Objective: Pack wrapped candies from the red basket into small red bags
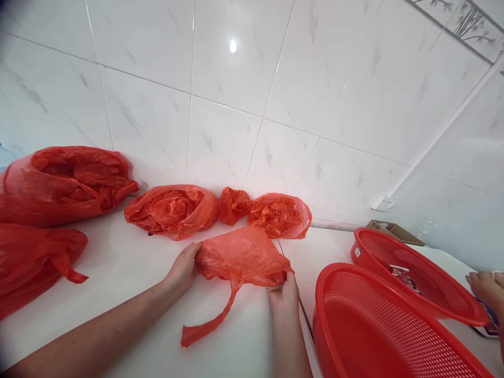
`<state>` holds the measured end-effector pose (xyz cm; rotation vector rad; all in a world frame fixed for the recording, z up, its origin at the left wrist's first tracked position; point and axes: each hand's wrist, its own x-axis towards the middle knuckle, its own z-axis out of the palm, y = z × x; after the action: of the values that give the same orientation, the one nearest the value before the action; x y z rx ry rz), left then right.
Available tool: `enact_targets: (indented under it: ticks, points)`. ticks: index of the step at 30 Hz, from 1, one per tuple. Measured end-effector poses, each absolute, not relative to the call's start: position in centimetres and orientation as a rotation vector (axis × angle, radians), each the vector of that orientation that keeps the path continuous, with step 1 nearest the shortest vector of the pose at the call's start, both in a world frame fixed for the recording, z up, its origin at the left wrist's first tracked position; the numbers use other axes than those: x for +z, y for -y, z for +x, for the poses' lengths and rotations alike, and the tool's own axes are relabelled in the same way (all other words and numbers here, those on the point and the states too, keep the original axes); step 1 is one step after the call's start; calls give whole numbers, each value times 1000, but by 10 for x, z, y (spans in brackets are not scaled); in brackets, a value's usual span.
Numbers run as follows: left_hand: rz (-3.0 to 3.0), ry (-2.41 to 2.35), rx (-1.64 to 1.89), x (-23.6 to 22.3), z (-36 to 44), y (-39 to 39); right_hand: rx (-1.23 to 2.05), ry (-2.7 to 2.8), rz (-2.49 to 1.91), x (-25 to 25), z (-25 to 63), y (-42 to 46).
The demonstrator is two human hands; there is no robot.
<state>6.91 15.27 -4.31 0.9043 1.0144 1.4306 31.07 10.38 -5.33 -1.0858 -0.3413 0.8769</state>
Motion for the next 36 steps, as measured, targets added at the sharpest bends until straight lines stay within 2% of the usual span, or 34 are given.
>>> enact_targets:
  ticks: [3,6,8,10,12,15,17,19,24,29,32,36]
  points:
    - [1084,-1086,1567,-38,66,-142,810,397,-1133,-53,305,-103]
    - [1732,-1035,1639,-36,69,-121,723,500,-1195,-44,292,-99]
    - [2367,-886,1495,-39,77,-107,693,598,-1237,-35,281,-96]
    - [2720,-799,1302,-43,85,-100,756,793,-1257,-27,272,-90]
    - [2727,-903,1285,-47,90,-102,985,1027,-1220,-22,268,-83]
    - [2407,-1160,1439,-46,85,-118,1417,1179,-1132,-21,273,-72]
    - [2085,-1175,1417,-41,76,-130,1516,1148,-1121,-22,281,-70]
    - [1791,-1099,1296,-36,68,-138,1359,1073,-1197,-22,289,-71]
    - [1427,-997,1084,-34,70,-138,523,801,-1438,-17,300,-81]
    - [1146,-983,1080,-37,80,-134,-431,1225,-1458,-6,269,-73]
    - [1086,-973,1064,-34,76,-129,-492,1503,-1431,-8,232,-67]
    - [1111,-1000,939,-20,58,-115,-99,1596,-1563,-27,211,-72]
